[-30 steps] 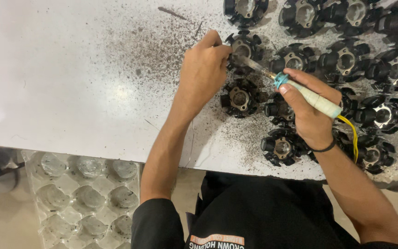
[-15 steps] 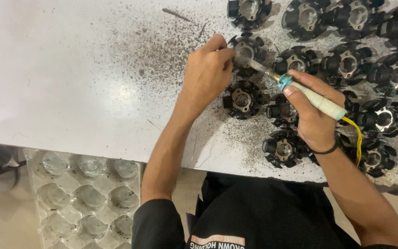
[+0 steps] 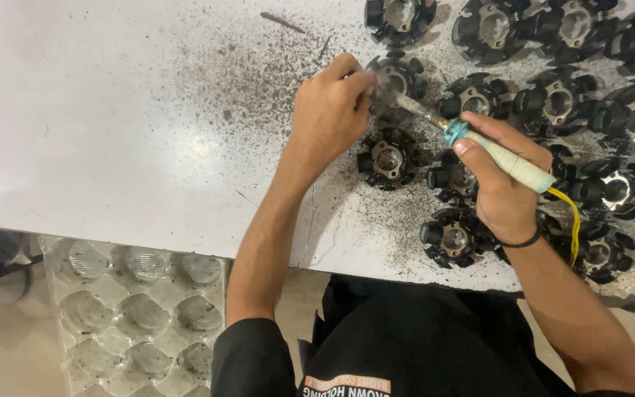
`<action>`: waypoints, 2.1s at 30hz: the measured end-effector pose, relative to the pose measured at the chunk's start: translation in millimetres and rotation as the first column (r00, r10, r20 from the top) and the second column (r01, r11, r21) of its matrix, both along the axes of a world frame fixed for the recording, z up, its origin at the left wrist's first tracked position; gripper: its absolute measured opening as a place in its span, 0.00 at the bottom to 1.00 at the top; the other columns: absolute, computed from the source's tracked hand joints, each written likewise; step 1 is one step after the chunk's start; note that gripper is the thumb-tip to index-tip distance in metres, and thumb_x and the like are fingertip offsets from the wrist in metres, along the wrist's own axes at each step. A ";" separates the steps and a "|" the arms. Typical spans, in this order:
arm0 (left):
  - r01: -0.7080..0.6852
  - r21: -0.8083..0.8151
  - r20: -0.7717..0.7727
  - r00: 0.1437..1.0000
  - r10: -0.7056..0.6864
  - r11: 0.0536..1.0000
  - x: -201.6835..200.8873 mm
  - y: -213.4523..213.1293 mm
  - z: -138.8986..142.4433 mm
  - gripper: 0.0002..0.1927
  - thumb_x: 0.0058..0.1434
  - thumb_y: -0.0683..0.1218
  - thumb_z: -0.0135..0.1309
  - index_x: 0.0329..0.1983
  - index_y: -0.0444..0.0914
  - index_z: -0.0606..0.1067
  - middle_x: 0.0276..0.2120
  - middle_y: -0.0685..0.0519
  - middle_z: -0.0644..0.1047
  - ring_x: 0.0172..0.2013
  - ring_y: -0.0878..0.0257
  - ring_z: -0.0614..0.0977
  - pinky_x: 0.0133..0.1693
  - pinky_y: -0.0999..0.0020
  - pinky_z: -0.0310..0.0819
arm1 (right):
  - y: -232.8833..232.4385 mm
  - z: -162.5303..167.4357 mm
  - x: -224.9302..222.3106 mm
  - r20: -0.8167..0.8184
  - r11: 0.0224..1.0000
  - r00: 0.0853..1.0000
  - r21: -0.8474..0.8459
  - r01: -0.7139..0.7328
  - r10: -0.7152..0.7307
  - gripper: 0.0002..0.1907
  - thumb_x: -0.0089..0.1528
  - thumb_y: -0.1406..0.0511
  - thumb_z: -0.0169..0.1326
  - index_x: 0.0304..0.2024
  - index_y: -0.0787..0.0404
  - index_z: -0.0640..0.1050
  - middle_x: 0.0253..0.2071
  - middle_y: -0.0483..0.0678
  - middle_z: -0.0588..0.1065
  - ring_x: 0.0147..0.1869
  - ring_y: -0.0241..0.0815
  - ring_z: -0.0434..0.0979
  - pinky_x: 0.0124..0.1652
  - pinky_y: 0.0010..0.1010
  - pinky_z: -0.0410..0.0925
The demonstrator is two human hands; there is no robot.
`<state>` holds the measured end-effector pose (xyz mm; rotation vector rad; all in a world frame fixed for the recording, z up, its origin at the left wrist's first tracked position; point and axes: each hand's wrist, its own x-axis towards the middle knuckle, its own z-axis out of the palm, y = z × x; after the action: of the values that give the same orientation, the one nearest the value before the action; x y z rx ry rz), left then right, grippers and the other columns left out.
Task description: The person arranges black plastic rotor hubs on a workbench, then uses a soldering iron to solder the metal center of each hub one at a time, moving down the rows of parts laid out on the bench.
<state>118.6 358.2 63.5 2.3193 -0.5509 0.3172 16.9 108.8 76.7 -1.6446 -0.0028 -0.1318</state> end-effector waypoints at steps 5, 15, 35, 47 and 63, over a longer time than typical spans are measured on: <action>0.012 0.023 0.019 1.000 -0.013 1.000 0.1 -6.9 9.6 0.02 0.60 0.37 0.59 0.36 0.34 0.80 0.34 0.47 0.78 0.28 0.51 0.82 0.30 0.58 0.77 | -5.8 6.8 1.5 0.027 0.993 0.997 0.092 -0.080 0.077 0.12 0.69 0.76 0.60 0.55 0.69 0.80 0.50 0.53 0.80 0.50 0.36 0.80 0.51 0.21 0.73; 0.066 -0.170 0.298 0.954 -0.013 0.983 0.9 -7.2 142.9 0.08 0.66 0.31 0.50 0.40 0.35 0.78 0.28 0.49 0.82 0.21 0.62 0.81 0.20 0.66 0.69 | -27.5 24.4 84.7 0.283 0.972 0.953 0.167 -0.165 0.113 0.11 0.73 0.75 0.62 0.58 0.68 0.79 0.53 0.57 0.81 0.51 0.40 0.83 0.51 0.25 0.78; -0.048 0.060 0.024 0.999 0.047 0.997 103.7 -22.5 6.6 0.09 0.58 0.36 0.57 0.37 0.39 0.85 0.35 0.49 0.78 0.32 0.50 0.82 0.33 0.55 0.76 | -22.8 3.3 110.2 0.063 0.998 0.997 -0.050 -0.029 0.032 0.14 0.69 0.72 0.60 0.57 0.68 0.80 0.50 0.49 0.81 0.51 0.34 0.80 0.52 0.22 0.73; 0.021 -0.024 0.017 1.000 -0.021 0.999 111.8 -17.1 7.5 0.08 0.58 0.34 0.57 0.37 0.36 0.84 0.35 0.45 0.78 0.34 0.47 0.82 0.37 0.53 0.76 | -21.6 -9.2 119.2 0.045 0.990 0.998 0.132 -0.042 0.036 0.13 0.69 0.75 0.58 0.56 0.72 0.80 0.50 0.53 0.81 0.51 0.39 0.82 0.54 0.26 0.75; -0.030 0.054 0.021 0.999 0.029 0.998 109.6 -32.3 2.3 0.08 0.55 0.34 0.56 0.36 0.33 0.83 0.35 0.44 0.77 0.32 0.46 0.83 0.35 0.54 0.78 | -23.7 -9.4 120.7 0.016 0.977 0.999 0.205 -0.053 0.051 0.13 0.70 0.74 0.58 0.56 0.73 0.79 0.49 0.54 0.80 0.49 0.41 0.83 0.52 0.29 0.77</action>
<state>228.2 325.8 65.8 2.3806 -0.5417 0.3443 137.6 85.1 67.3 -1.4359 -0.0395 -0.0978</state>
